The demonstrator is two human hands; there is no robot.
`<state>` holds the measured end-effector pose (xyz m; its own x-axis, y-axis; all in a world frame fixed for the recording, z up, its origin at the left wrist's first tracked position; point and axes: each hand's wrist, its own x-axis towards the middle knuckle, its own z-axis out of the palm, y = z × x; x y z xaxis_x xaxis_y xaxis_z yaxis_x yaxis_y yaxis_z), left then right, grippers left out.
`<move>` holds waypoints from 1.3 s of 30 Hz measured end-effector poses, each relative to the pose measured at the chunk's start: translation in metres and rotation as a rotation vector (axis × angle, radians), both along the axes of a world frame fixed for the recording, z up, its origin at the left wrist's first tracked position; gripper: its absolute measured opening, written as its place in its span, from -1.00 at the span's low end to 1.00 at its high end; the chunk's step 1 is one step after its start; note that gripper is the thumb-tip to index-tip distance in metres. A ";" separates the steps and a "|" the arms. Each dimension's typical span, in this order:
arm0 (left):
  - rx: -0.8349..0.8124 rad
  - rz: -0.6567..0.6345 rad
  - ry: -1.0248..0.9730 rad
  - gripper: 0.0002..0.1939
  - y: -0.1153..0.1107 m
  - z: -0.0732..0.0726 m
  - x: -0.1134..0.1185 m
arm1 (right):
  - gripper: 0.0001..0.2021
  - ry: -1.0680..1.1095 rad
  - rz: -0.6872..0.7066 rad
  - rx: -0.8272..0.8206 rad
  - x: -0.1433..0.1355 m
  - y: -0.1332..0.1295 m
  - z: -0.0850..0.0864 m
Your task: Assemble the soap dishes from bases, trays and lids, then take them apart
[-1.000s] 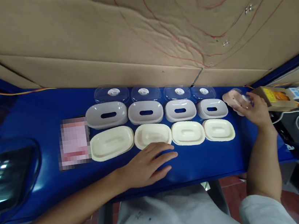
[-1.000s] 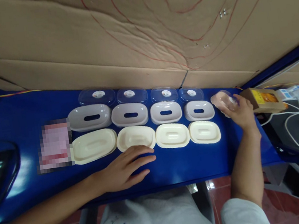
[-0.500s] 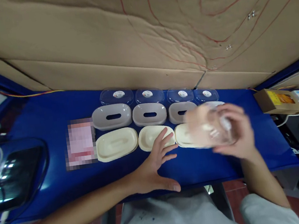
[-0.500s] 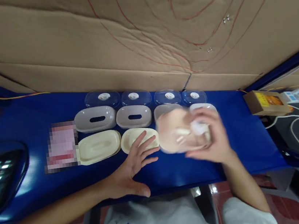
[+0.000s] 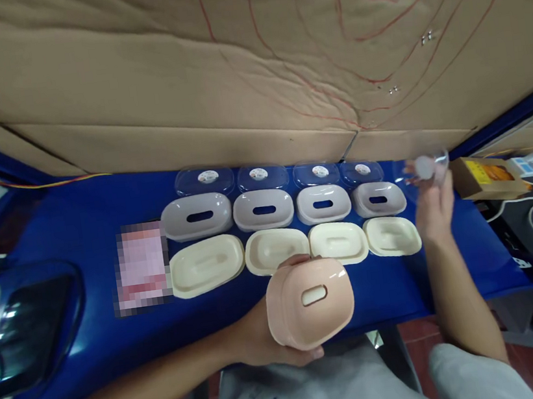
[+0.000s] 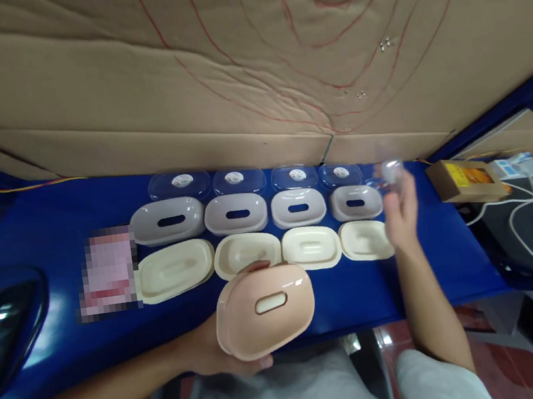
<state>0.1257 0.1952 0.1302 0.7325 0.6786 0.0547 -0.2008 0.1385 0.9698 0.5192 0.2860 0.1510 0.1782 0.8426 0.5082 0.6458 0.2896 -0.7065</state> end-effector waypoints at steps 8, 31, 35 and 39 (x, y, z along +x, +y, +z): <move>-0.010 0.022 0.113 0.19 0.007 0.002 -0.003 | -0.40 -0.425 -0.488 -0.287 0.103 0.034 -0.022; -0.042 0.041 0.008 0.23 0.013 -0.015 -0.001 | -0.48 -0.504 -0.367 -0.211 0.059 0.029 -0.011; -0.096 0.049 -0.021 0.18 0.014 -0.006 0.003 | -0.37 -0.458 0.273 -0.008 -0.032 -0.020 0.009; -0.096 0.073 -0.060 0.06 0.012 0.005 0.005 | 0.06 -0.525 0.885 -0.165 -0.112 -0.066 0.000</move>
